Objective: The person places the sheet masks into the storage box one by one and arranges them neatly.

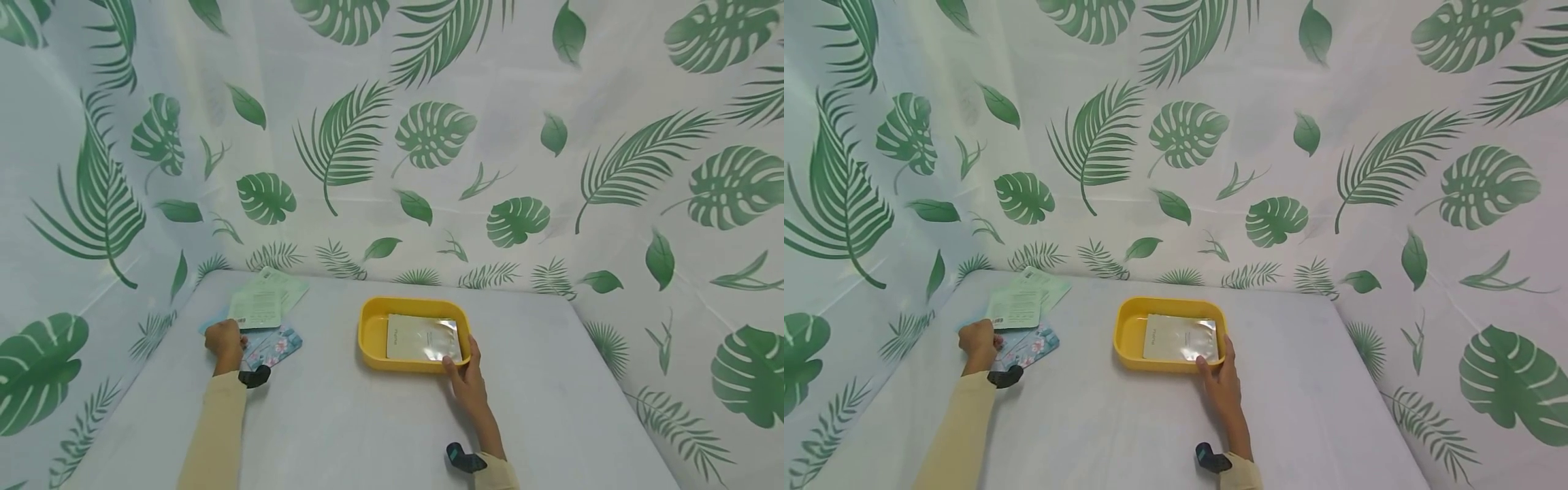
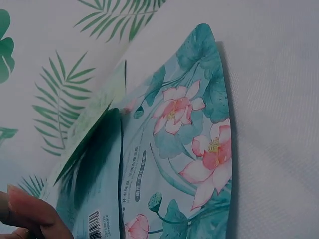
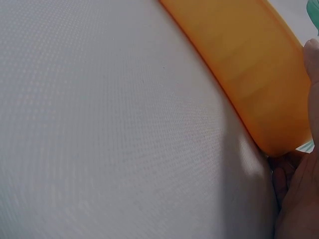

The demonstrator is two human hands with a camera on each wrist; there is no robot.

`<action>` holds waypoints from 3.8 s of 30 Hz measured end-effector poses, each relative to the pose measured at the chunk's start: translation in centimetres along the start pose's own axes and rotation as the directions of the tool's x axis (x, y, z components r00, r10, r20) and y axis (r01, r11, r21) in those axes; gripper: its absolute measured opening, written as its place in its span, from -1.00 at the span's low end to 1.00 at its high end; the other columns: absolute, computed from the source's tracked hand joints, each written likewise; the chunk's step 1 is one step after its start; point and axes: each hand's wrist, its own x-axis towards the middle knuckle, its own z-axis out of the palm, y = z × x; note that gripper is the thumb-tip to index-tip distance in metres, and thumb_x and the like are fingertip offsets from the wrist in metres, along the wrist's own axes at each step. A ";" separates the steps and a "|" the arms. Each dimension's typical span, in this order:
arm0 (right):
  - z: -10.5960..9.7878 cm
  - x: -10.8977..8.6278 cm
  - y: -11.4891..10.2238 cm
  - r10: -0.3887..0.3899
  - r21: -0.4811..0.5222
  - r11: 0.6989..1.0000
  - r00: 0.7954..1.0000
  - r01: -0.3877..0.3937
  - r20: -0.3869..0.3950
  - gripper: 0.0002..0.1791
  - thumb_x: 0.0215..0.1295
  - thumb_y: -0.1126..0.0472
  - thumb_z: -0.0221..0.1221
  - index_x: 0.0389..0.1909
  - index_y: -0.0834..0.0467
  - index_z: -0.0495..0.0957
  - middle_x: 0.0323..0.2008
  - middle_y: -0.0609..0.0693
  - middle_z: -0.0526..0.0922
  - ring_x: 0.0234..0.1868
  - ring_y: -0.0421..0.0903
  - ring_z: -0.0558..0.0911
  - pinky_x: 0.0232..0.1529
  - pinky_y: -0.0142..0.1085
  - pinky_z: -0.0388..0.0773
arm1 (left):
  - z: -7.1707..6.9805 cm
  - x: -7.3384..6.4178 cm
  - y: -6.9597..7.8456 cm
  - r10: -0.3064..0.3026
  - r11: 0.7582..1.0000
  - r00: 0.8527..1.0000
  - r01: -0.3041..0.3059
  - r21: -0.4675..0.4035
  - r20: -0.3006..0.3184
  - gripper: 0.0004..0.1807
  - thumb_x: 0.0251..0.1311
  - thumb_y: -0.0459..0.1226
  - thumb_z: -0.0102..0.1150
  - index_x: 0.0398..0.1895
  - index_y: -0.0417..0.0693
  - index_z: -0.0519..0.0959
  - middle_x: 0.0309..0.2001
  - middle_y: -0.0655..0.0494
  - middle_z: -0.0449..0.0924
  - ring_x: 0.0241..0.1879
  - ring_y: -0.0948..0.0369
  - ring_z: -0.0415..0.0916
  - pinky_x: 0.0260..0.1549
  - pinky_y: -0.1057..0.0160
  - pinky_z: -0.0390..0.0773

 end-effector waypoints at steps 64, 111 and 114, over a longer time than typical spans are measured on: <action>0.1 0.2 -0.1 0.027 -0.001 1.000 0.999 -0.027 0.021 -0.10 0.42 -0.10 0.07 0.55 -0.07 -0.27 0.54 0.27 -0.07 0.51 0.32 0.00 0.44 0.21 -0.02 | 2.9 -5.3 -0.3 0.073 0.997 0.834 -0.045 -0.065 0.547 -0.45 0.42 -0.35 -0.07 0.45 -0.11 0.16 -0.31 0.12 0.48 -0.53 0.32 0.45 -0.45 0.35 0.52; -0.2 0.5 -0.2 0.027 0.018 0.999 0.999 -0.028 0.043 -0.08 0.41 -0.14 0.07 0.55 -0.10 -0.30 0.55 0.22 -0.11 0.54 0.24 -0.03 0.47 0.15 -0.03 | 11.8 -14.5 0.4 0.209 0.748 0.554 -0.621 0.233 0.806 -0.57 0.44 -0.29 -0.06 0.32 -0.24 0.33 0.05 -0.19 0.61 -0.59 0.22 0.52 -0.55 0.24 0.63; -0.2 0.4 -0.3 0.033 0.022 0.999 0.998 -0.034 0.048 -0.09 0.41 -0.15 0.06 0.55 -0.12 -0.31 0.56 0.19 -0.13 0.55 0.22 -0.05 0.48 0.14 -0.05 | 12.0 -14.9 0.5 0.230 0.686 0.562 -0.672 0.277 0.794 -0.54 0.42 -0.27 0.00 0.33 -0.21 0.33 0.05 -0.17 0.62 -0.55 0.23 0.55 -0.60 0.33 0.57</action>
